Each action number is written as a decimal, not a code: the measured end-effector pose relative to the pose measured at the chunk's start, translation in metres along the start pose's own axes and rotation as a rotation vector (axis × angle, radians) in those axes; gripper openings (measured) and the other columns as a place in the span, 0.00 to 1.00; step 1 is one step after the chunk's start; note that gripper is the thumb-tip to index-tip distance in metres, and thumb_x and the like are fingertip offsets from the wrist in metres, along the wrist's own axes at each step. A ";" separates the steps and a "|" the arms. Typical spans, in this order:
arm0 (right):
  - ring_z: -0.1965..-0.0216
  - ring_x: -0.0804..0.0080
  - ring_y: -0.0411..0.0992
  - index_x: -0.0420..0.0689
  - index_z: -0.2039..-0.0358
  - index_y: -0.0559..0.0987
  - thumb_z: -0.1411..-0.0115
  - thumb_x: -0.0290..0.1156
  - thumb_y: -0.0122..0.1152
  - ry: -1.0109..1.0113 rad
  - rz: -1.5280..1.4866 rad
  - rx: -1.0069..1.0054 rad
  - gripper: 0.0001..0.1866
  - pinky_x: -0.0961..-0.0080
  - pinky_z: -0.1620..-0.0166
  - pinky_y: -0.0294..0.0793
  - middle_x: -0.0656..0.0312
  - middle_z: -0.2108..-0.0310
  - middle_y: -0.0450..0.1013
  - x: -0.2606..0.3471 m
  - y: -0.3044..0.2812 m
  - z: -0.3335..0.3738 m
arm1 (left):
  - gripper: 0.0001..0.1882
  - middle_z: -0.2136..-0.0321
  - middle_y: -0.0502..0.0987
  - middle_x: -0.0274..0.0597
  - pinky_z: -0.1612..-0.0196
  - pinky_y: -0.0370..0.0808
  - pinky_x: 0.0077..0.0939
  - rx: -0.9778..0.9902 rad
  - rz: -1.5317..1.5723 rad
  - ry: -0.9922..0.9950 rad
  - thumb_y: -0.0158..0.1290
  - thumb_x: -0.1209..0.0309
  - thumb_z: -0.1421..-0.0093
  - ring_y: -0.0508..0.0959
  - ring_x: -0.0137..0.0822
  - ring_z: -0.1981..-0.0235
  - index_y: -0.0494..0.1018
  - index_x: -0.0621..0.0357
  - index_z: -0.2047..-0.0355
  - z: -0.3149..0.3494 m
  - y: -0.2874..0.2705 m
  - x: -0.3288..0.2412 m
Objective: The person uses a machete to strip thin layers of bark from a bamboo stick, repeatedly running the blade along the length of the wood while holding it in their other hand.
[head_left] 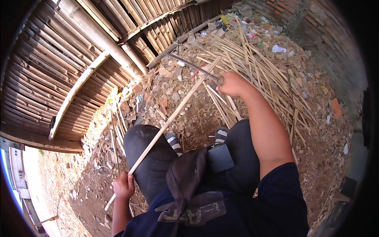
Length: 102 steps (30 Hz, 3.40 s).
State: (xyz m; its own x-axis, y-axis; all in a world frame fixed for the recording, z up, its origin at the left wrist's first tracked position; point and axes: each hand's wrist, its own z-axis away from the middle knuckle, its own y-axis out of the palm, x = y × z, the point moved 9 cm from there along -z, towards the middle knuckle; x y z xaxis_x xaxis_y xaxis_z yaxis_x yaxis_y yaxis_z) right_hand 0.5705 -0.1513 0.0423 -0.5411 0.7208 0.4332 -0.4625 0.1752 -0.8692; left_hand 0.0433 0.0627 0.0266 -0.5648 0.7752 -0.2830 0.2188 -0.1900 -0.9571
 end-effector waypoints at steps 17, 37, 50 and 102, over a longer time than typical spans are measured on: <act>0.52 0.49 0.77 0.44 0.53 0.81 0.45 0.42 0.68 -0.044 0.073 0.097 0.22 0.60 0.49 0.77 0.49 0.57 0.79 0.049 0.011 0.021 | 0.22 0.86 0.69 0.57 0.78 0.67 0.49 0.068 0.124 -0.015 0.49 0.61 0.31 0.72 0.62 0.83 0.64 0.60 0.80 -0.004 -0.005 0.001; 0.51 0.49 0.77 0.39 0.51 0.81 0.46 0.41 0.68 -0.134 -0.036 0.144 0.25 0.58 0.48 0.76 0.46 0.55 0.79 0.028 0.017 0.002 | 0.24 0.86 0.68 0.56 0.76 0.67 0.45 0.124 0.220 -0.037 0.48 0.59 0.30 0.71 0.57 0.83 0.65 0.62 0.80 -0.013 0.010 0.006; 0.55 0.50 0.78 0.43 0.61 0.82 0.48 0.41 0.69 -0.226 0.041 0.179 0.18 0.58 0.52 0.77 0.48 0.61 0.79 0.044 0.025 0.009 | 0.21 0.85 0.70 0.57 0.76 0.68 0.48 0.096 0.163 -0.038 0.48 0.61 0.31 0.74 0.60 0.81 0.67 0.62 0.79 -0.011 0.003 -0.001; 0.52 0.48 0.77 0.38 0.53 0.80 0.47 0.37 0.66 -0.113 -0.002 -0.002 0.23 0.59 0.48 0.76 0.46 0.56 0.79 0.035 0.025 -0.002 | 0.22 0.84 0.71 0.60 0.73 0.68 0.56 0.064 0.068 -0.047 0.46 0.59 0.30 0.74 0.65 0.79 0.67 0.61 0.79 -0.012 -0.006 -0.024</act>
State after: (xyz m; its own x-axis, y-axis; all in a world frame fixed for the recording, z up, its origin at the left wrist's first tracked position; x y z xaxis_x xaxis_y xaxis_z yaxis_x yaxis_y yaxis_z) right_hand 0.5414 -0.1200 0.0352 -0.6162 0.6403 0.4585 -0.4621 0.1775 -0.8689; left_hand 0.0648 0.0528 0.0398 -0.5875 0.7302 -0.3488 0.2072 -0.2809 -0.9371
